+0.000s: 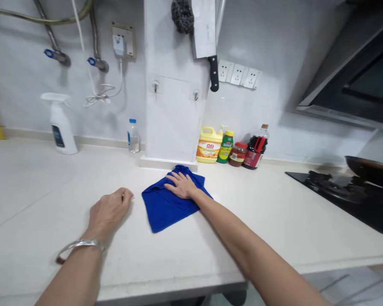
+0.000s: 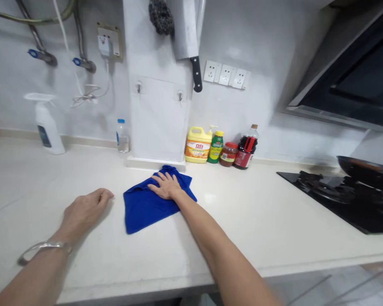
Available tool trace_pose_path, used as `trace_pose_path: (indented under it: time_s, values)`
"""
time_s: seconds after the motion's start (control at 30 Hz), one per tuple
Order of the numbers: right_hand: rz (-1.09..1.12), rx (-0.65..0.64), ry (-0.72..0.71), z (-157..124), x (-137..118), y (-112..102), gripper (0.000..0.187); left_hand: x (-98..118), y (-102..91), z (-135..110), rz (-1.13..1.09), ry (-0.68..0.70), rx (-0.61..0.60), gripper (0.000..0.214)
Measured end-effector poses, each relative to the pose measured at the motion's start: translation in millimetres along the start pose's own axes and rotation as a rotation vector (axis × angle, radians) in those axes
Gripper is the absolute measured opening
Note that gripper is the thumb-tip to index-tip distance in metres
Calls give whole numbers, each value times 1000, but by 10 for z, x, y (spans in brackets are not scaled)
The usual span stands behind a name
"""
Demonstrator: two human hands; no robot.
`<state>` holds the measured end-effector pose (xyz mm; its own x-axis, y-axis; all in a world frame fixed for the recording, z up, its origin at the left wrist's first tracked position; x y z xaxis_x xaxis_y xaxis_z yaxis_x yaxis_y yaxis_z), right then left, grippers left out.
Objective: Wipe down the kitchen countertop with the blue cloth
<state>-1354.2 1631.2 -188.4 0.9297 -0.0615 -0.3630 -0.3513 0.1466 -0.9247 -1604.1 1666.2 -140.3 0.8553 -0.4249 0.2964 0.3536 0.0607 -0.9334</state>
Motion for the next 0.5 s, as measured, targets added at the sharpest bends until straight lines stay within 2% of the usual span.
trace_pose_path:
  time_s: [0.13,0.23,0.3,0.4,0.5]
  values:
    - [-31,57,201,-539,754,-194,67,-12,50,69,30,-2,-69,42]
    - [-28,115,373,-1017,1152,-304,68,-73,66,127,70,-23,-71,47]
    - [-16,148,439,-1326,1294,-339,67,-127,95,171,104,-17,-77,49]
    - [20,209,467,-1737,1372,-348,68,-85,171,211,47,103,-92,49]
    - [68,316,417,-2068,1374,-352,75,277,219,86,-86,311,-74,52]
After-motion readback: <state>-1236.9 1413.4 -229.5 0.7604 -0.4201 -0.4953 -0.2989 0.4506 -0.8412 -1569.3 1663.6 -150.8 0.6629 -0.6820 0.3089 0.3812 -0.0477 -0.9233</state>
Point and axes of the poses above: each hand's wrist, its own z-axis towards the middle knuckle, its own y-axis out of the palm, x = y × z, the point moved 5 cm from there along z, towards the middle knuckle, and after that the axes turned 3 degrees about -x, right-handed, at the moved point
